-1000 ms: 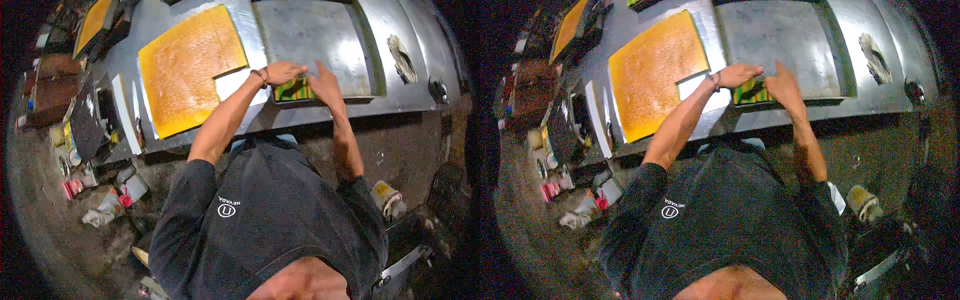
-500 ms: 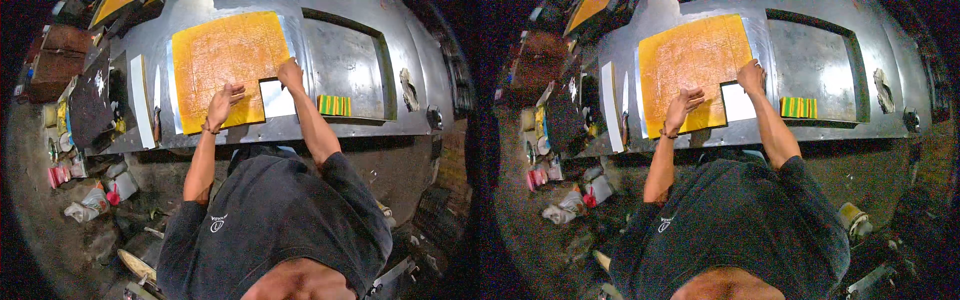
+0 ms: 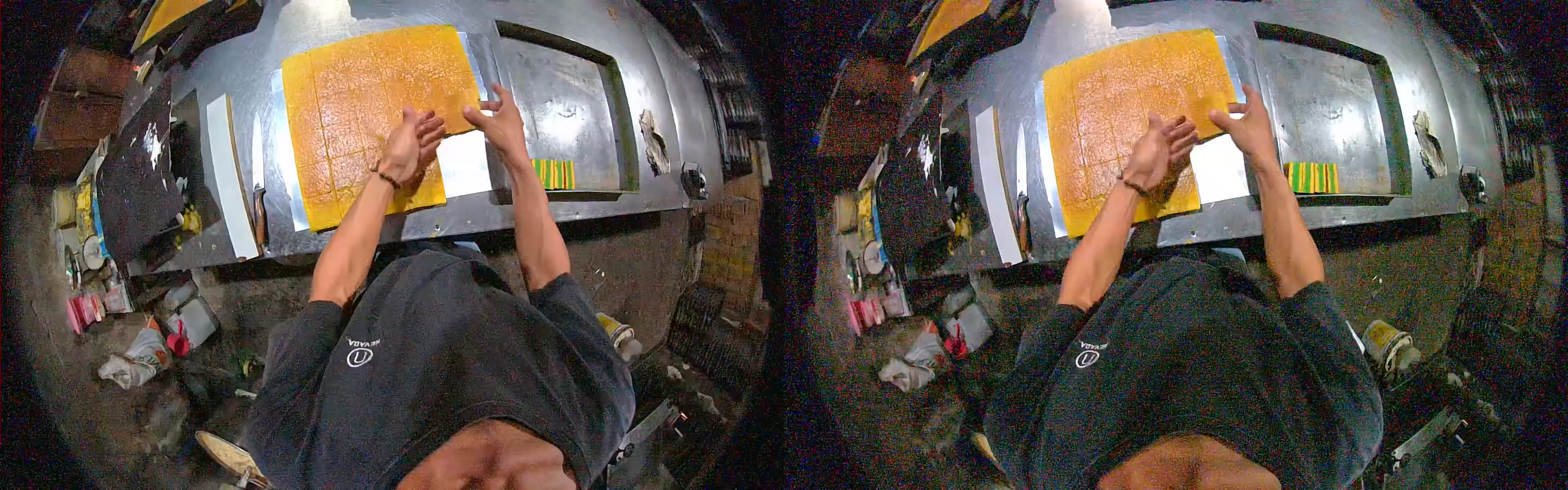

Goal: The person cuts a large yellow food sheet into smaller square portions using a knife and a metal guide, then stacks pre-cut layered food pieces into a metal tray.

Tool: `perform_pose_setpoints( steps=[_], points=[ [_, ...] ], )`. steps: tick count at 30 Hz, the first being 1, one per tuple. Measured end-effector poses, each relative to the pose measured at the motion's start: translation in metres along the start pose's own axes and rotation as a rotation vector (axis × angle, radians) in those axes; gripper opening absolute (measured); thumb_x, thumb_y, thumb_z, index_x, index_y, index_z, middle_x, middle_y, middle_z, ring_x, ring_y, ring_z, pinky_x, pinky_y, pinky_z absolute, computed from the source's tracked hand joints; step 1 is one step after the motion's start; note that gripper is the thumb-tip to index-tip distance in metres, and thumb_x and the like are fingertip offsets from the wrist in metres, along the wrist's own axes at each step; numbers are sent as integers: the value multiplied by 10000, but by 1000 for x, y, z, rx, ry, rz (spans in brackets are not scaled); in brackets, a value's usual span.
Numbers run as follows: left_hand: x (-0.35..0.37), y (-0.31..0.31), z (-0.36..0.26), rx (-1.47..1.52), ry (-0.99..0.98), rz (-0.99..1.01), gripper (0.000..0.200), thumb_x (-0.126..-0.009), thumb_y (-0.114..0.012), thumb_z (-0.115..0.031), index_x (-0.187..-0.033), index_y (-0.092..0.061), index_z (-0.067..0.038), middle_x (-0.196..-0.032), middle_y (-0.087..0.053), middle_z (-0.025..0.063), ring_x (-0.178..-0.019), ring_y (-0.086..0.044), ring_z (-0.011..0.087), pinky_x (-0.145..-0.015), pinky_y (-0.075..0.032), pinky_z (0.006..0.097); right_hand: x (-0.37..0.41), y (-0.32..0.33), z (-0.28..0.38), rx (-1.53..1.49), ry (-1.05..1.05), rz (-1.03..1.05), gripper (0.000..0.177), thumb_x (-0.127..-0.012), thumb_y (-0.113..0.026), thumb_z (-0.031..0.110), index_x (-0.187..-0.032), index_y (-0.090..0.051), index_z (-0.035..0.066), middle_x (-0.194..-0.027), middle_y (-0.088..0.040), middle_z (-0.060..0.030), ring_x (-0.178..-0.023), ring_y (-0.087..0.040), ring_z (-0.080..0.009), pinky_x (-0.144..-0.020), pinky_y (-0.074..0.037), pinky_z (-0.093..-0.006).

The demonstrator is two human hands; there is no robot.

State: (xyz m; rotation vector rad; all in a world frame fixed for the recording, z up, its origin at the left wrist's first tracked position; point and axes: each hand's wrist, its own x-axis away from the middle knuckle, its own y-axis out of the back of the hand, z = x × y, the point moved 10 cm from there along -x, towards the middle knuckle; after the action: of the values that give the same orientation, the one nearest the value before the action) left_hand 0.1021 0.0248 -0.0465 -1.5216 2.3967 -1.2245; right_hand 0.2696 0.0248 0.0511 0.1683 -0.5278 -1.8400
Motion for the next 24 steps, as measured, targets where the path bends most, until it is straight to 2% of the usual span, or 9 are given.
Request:
perform_pose_setpoints(
  steps=[3, 5, 9, 10, 15, 17, 18, 21, 24],
  points=[
    [1, -21, -15, 401, -21, 191, 874, -924, -239, -680, -1418, -296, 39, -1418, -444, 178, -1288, -467, 303, -1103, -352, 435, -27, -14, -51, -14, -21, -86, 654, -842, -688, 340, -1317, -473, -54, -1061, -649, -204, -908, -649, -326, -844, -492, -403],
    [10, -13, -18, 386, -27, 144, 866, -922, -224, -687, -1426, -288, 15, -1402, -461, 165, -1283, -473, 304, -1095, -366, 442, -42, -35, -73, 321, 17, -40, 583, -901, -566, 430, -1158, -596, -93, -1058, -607, -310, -983, -597, -423, -796, -487, -447],
    [25, 14, -18, 323, -36, 28, 771, -950, -251, -644, -1394, -337, -19, -1360, -496, 150, -1255, -499, 295, -1057, -414, 453, -27, -71, -83, 749, -162, -46, 519, -843, -558, 479, -1039, -694, 17, -1011, -625, -321, -1006, -605, -416, -843, -493, -463],
    [24, 21, -21, 285, -80, 16, 739, -961, -271, -621, -1383, -349, -20, -1344, -507, 147, -1245, -506, 290, -1048, -422, 452, -25, -73, -87, 592, -233, -26, 481, -800, -610, 432, -1069, -686, 41, -1224, -532, -301, -1133, -514, -480, -870, -445, -571],
    [28, 31, -23, 187, -171, -61, 388, -1023, -410, -320, -1259, -481, -21, -1206, -598, 114, -1130, -585, 260, -982, -475, 421, -38, -80, -114, 281, -288, 120, 482, -706, -745, 319, -1067, -672, 8, -1054, -674, -221, -961, -657, -349, -848, -500, -444],
    [23, 35, -11, 165, -148, -95, 317, -1010, -436, -246, -1223, -503, -21, -1170, -612, 102, -1097, -600, 246, -965, -485, 407, -42, -66, -129, 66, -235, -93, 514, -687, -767, 236, -1127, -638, 2, -1084, -670, -207, -989, -657, -308, -844, -512, -409],
    [19, 36, -6, 143, -131, -126, 251, -997, -462, -172, -1187, -525, -20, -1134, -627, 91, -1063, -615, 233, -948, -495, 394, -43, -60, -130, 53, -214, -121, 523, -708, -782, 128, -1179, -611, -22, -1013, -698, -154, -796, -690, -236, -694, -541, -342],
    [11, 19, -4, 27, -183, -173, 114, -925, -589, -90, -1021, -563, -35, -927, -603, 21, -856, -602, 135, -787, -503, 320, -14, -18, -66, 136, -71, -108, 513, -708, -774, 122, -1177, -620, -16, -1019, -698, -145, -803, -690, -245, -725, -543, -344],
    [0, 11, 8, -169, -207, -212, 158, -903, -615, -105, -1021, -573, -7, -961, -622, 33, -859, -581, 124, -741, -471, 289, -4, 3, -50, 320, -24, 26, 488, -706, -736, 185, -1145, -644, -7, -1016, -694, -191, -867, -689, -305, -786, -535, -362]
  ],
)
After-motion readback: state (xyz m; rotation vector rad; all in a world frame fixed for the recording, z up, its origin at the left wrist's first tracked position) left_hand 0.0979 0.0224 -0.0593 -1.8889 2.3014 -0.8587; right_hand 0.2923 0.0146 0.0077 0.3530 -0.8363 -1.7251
